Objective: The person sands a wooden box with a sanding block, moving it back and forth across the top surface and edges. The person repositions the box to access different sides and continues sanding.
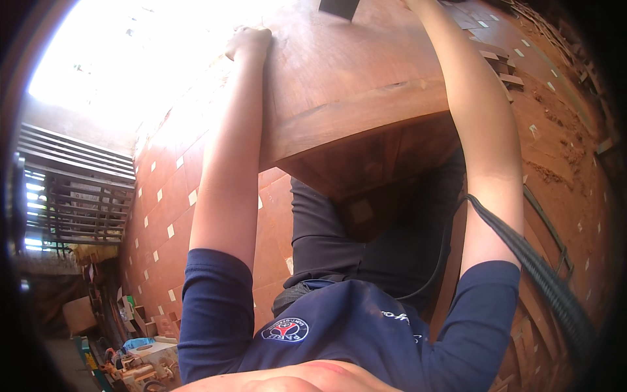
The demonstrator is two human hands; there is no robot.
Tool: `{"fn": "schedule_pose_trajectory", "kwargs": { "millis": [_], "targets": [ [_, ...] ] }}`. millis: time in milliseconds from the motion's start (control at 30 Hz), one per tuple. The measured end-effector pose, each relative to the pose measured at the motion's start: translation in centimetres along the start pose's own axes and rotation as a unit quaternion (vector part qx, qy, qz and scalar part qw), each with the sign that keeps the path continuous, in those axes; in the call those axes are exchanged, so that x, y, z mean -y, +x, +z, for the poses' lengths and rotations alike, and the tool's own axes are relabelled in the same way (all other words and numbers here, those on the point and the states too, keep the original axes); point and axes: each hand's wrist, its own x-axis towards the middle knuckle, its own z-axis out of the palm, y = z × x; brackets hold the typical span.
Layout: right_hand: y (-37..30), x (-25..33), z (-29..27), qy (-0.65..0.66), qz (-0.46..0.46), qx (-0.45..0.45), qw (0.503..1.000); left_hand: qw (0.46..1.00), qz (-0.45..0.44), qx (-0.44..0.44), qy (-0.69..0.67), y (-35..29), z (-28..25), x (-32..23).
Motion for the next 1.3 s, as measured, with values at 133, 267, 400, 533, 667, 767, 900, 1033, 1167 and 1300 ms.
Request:
{"fn": "schedule_pose_trajectory", "kwargs": {
  "millis": [133, 267, 400, 533, 667, 767, 900, 1033, 1167, 1300],
  "targets": [
    [1.2, -2.0, 0.5, -0.212, -0.211, -0.083, 0.95, 0.999, 0.022, -0.043, 0.016, 2.3, 1.6, 1.0],
    [-1.0, -0.7, 3.2, -0.278, -0.239, 0.038, 0.929, 0.998, 0.003, -0.048, 0.03, 3.6, 3.1, 2.3],
    [-1.1, 0.5, 3.4, -0.392, -0.292, 0.053, 0.871, 1.0, -0.022, -0.02, 0.005, 1.8, 1.1, 0.1],
    [-3.2, 3.3, 4.8, -0.03, -0.085, 0.248, 0.965, 0.999, -0.04, -0.018, -0.009, 2.5, 2.0, 1.2],
    [-4.5, 5.6, 5.7, -0.005, 0.034, 0.285, 0.958, 0.999, -0.006, -0.048, 0.011, 3.3, 2.4, 1.9],
    [-4.2, 4.0, 5.0, -0.014, 0.121, 0.24, 0.963, 1.0, -0.003, -0.007, -0.004, 2.8, 2.5, 1.4],
    [-3.9, 2.4, 5.6, 0.001, 0.187, 0.132, 0.973, 0.999, -0.018, 0.027, 0.019, 2.9, 2.2, 1.7],
    [1.1, -3.0, 2.1, -0.158, 0.068, 0.007, 0.985, 1.0, 0.013, 0.005, 0.006, 2.3, 2.0, -0.3],
    [-1.1, -0.7, 4.4, -0.303, -0.254, -0.168, 0.903, 1.0, -0.006, -0.011, 0.014, 2.8, 2.7, 1.7],
    [-0.9, -2.2, 4.0, -0.255, -0.279, -0.069, 0.923, 1.0, -0.005, -0.002, -0.006, 2.6, 2.6, 1.4]
  ]
}}
